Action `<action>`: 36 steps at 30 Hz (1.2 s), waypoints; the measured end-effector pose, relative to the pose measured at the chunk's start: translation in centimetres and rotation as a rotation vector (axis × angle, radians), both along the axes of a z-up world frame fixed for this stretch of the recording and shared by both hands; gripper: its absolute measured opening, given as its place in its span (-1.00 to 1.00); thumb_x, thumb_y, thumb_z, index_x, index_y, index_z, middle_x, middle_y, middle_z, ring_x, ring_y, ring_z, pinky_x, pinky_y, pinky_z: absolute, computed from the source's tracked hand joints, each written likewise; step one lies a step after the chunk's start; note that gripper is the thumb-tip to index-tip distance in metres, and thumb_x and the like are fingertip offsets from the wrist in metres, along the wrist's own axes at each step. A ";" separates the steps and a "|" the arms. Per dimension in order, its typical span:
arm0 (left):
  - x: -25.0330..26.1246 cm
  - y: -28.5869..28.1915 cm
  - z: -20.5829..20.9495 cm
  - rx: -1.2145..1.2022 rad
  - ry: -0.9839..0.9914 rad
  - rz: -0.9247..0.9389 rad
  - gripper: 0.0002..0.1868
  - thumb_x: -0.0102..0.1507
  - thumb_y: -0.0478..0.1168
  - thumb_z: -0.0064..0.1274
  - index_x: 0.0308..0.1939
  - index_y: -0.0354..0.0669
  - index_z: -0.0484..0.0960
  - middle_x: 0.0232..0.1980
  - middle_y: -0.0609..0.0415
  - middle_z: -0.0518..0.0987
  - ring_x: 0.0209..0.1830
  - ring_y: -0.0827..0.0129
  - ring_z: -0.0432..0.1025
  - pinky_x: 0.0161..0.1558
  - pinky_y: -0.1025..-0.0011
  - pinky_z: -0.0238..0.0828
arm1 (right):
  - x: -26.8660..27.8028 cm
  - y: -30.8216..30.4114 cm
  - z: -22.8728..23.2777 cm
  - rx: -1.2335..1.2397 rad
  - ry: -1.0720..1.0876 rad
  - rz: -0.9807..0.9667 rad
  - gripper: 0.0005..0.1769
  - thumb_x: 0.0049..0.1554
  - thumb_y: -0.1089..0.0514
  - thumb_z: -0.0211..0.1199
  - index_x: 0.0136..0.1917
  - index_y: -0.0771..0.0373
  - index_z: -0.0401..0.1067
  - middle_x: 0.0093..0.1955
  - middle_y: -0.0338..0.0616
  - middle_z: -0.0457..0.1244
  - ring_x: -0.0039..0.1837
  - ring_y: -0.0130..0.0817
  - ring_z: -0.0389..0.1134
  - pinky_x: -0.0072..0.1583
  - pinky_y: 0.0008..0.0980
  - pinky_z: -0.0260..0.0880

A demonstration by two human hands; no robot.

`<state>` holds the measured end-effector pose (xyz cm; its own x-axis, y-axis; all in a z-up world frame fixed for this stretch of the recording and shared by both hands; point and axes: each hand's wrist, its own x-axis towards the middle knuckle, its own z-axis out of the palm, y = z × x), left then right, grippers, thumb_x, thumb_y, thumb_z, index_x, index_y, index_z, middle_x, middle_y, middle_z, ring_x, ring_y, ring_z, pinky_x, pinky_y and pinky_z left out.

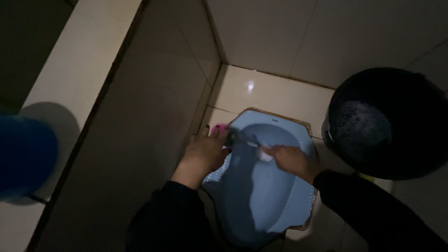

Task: The person scrubs the interior of a blue squat toilet using a long-handled brush and then wipes the surrounding tiled wall with a sponge.

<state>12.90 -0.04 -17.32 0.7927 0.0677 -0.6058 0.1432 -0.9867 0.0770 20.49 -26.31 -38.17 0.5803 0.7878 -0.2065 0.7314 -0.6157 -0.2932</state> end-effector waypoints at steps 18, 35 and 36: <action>0.3 -0.5 0.5 -0.013 -0.098 -0.040 -0.31 0.34 0.07 -0.04 0.52 0.16 0.11 0.61 0.17 0.10 0.63 0.06 -0.11 0.49 -0.13 -0.10 | 1.4 -0.8 -1.6 -0.088 -0.057 0.093 -0.33 0.26 0.31 -0.07 0.59 -0.10 0.06 0.06 0.06 0.34 -0.16 -0.17 0.44 -0.15 -0.22 0.53; 0.5 -0.9 -0.2 -0.020 -0.101 -0.099 -0.30 0.38 0.09 -0.12 0.57 0.10 0.07 0.63 0.07 0.06 0.65 0.04 -0.12 0.48 -0.14 -0.08 | 2.5 -4.0 2.5 -0.114 0.038 -0.180 -0.22 0.20 0.30 -0.01 0.65 0.01 -0.05 -0.15 0.04 0.33 -0.31 -0.25 0.40 -0.25 -0.30 0.48; 0.5 -0.8 -0.1 -0.028 -0.104 -0.085 -0.30 0.38 0.08 -0.13 0.57 0.11 0.06 0.64 0.08 0.05 0.65 0.05 -0.12 0.48 -0.13 -0.08 | 2.6 -4.4 3.2 -0.153 0.063 -0.242 -0.26 0.26 0.27 -0.03 0.66 0.04 -0.08 -0.17 0.03 0.33 -0.31 -0.28 0.41 -0.25 -0.33 0.48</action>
